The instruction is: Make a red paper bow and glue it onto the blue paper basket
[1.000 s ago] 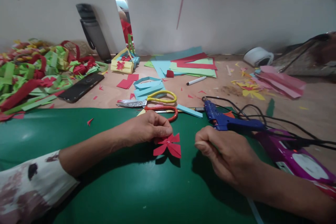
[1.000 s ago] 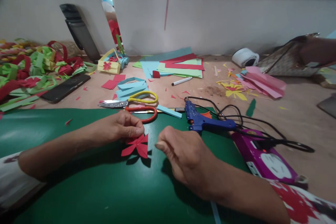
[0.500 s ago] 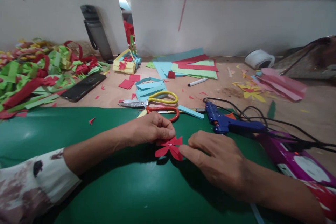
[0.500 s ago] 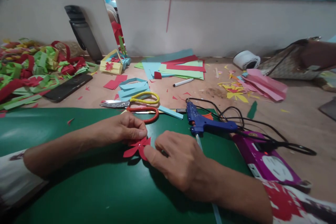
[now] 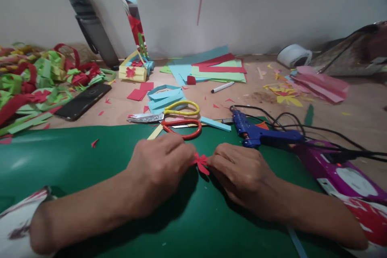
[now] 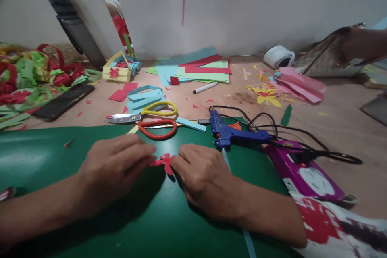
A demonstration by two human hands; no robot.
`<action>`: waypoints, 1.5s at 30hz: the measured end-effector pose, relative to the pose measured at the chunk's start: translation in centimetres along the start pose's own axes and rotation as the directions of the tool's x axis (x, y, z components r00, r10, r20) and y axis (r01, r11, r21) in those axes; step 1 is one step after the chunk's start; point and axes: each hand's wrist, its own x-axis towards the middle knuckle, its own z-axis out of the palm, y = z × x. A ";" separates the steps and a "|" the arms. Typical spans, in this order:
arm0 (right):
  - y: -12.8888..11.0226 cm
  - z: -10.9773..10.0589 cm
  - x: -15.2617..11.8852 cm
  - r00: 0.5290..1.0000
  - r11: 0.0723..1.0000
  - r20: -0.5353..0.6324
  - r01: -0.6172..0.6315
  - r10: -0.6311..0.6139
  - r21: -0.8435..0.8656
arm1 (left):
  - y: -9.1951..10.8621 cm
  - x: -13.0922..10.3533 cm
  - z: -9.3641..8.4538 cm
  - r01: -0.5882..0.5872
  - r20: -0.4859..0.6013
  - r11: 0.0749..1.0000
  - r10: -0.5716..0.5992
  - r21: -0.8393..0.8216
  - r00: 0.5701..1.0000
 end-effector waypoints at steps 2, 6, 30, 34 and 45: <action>0.0 0.1 -0.1 1.000 1.000 0.015 -0.010 0.009 0.005 | 0.6 -1.1 0.6 -0.069 0.051 0.997 0.068 0.033 0.996; 0.1 0.3 -0.4 0.997 0.998 0.067 -0.048 0.046 0.033 | 1.0 -2.1 2.0 -0.079 0.038 0.997 0.079 -0.019 0.996; 0.2 0.8 -0.8 0.985 0.979 0.099 -0.154 0.141 0.135 | 1.2 -1.5 3.8 0.013 -0.004 0.948 -0.015 -0.318 1.000; 0.2 0.9 -0.9 0.985 0.982 0.088 -0.157 0.148 0.105 | 1.0 -1.7 3.6 -0.109 -0.080 0.982 0.097 -0.153 0.992; 0.2 1.1 -0.7 0.970 0.954 0.096 -0.236 0.222 0.186 | 1.1 -0.5 1.9 -0.352 -0.108 0.936 0.350 0.001 0.931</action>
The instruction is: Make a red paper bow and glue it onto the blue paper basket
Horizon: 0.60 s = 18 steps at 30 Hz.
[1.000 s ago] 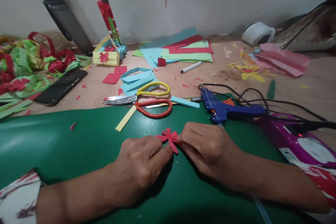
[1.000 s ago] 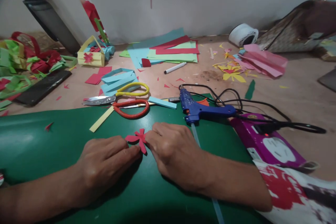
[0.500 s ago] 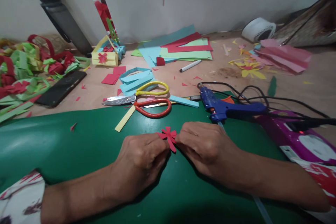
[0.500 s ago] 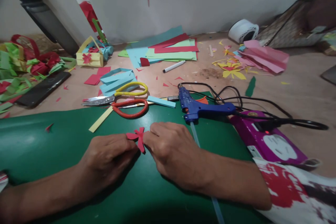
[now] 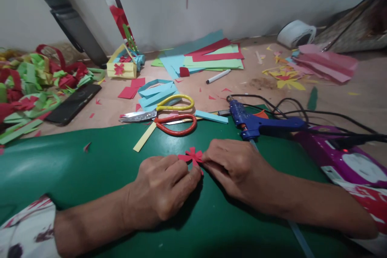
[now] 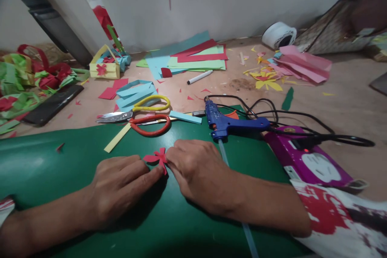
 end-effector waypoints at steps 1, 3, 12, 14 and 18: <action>0.0 0.0 0.0 1.000 1.000 -0.003 0.001 -0.001 -0.002 | 0.0 -0.1 0.2 0.010 -0.011 1.000 -0.010 -0.007 1.000; -0.1 0.0 0.0 1.000 1.000 -0.005 0.003 -0.003 -0.008 | 0.0 -0.3 0.7 0.033 -0.013 0.999 -0.033 -0.019 0.999; -0.3 -0.6 0.1 0.959 0.928 0.014 0.276 -0.282 -0.252 | 0.8 0.0 1.1 0.589 0.260 0.751 -0.530 -0.297 0.807; -0.5 -0.7 0.2 0.940 0.891 0.042 0.334 -0.338 -0.307 | 0.9 0.4 0.8 0.661 0.310 0.683 -0.584 -0.311 0.750; -0.6 -0.7 0.2 0.935 0.880 0.029 0.342 -0.353 -0.328 | 0.8 1.1 0.4 0.732 0.374 0.607 -0.630 -0.310 0.681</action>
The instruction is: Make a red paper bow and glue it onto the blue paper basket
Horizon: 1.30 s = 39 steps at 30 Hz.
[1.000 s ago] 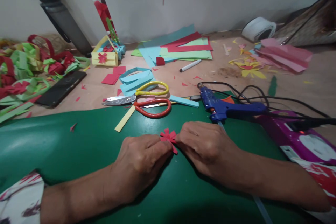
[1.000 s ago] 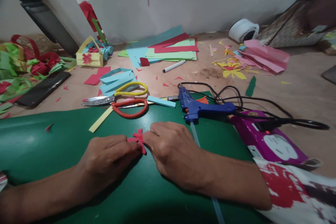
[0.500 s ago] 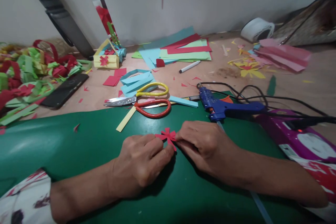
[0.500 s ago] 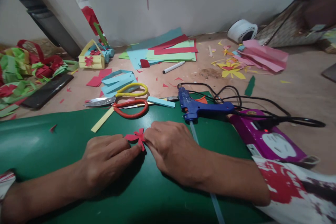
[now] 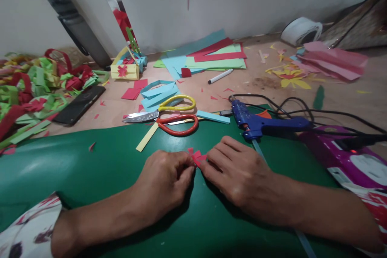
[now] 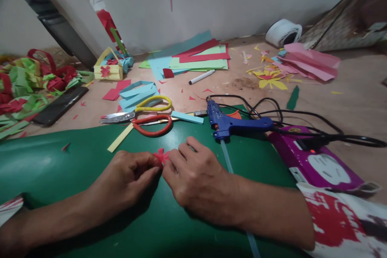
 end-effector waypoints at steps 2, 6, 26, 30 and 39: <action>0.0 0.0 -0.1 0.997 0.994 -0.009 -0.078 0.079 0.080 | 0.1 0.1 -0.1 0.038 0.016 0.999 -0.038 -0.021 0.999; 0.1 0.0 -0.3 0.981 0.939 -0.012 -0.180 0.192 0.292 | 0.2 0.3 -0.4 0.132 0.084 0.988 -0.125 -0.085 0.989; -0.2 0.4 -0.4 0.991 0.967 0.126 -0.074 0.045 0.242 | 0.2 0.6 -0.2 0.102 -0.039 0.992 -0.099 0.073 0.994; -0.3 0.4 -0.4 0.992 0.969 0.120 -0.061 0.033 0.239 | 0.2 0.7 0.0 0.086 -0.068 0.991 -0.079 0.101 0.995; -0.3 0.6 -0.5 0.995 0.974 0.099 -0.053 0.032 0.219 | 0.2 0.6 0.2 0.079 -0.095 0.985 -0.065 0.151 0.993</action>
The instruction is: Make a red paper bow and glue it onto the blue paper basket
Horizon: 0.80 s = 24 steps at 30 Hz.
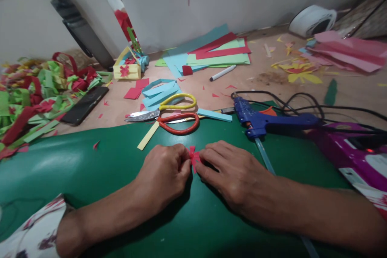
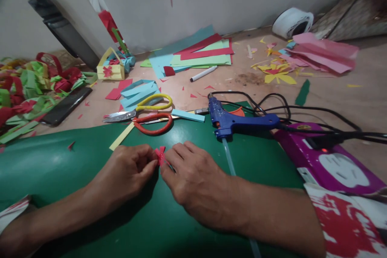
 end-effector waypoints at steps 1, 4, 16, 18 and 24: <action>0.0 0.0 0.0 1.000 1.000 0.004 -0.002 0.002 0.003 | 0.0 0.0 0.0 -0.001 0.003 1.000 0.001 0.003 1.000; -0.1 0.0 0.0 1.000 1.000 0.016 -0.005 0.005 0.010 | 0.0 0.1 0.0 -0.008 0.001 1.000 0.008 0.009 1.000; 0.0 0.0 0.1 0.999 1.000 0.031 -0.021 0.020 0.019 | -0.1 0.0 0.1 0.043 0.006 0.999 -0.044 0.029 0.999; 0.0 0.1 0.2 0.998 0.999 0.040 -0.042 0.041 0.022 | -0.2 -0.1 0.2 0.025 -0.008 0.999 -0.025 0.036 1.000; -0.1 0.2 0.8 0.994 0.996 0.062 -0.092 0.091 0.019 | -0.3 -0.2 0.3 0.050 0.016 0.994 -0.052 0.094 0.999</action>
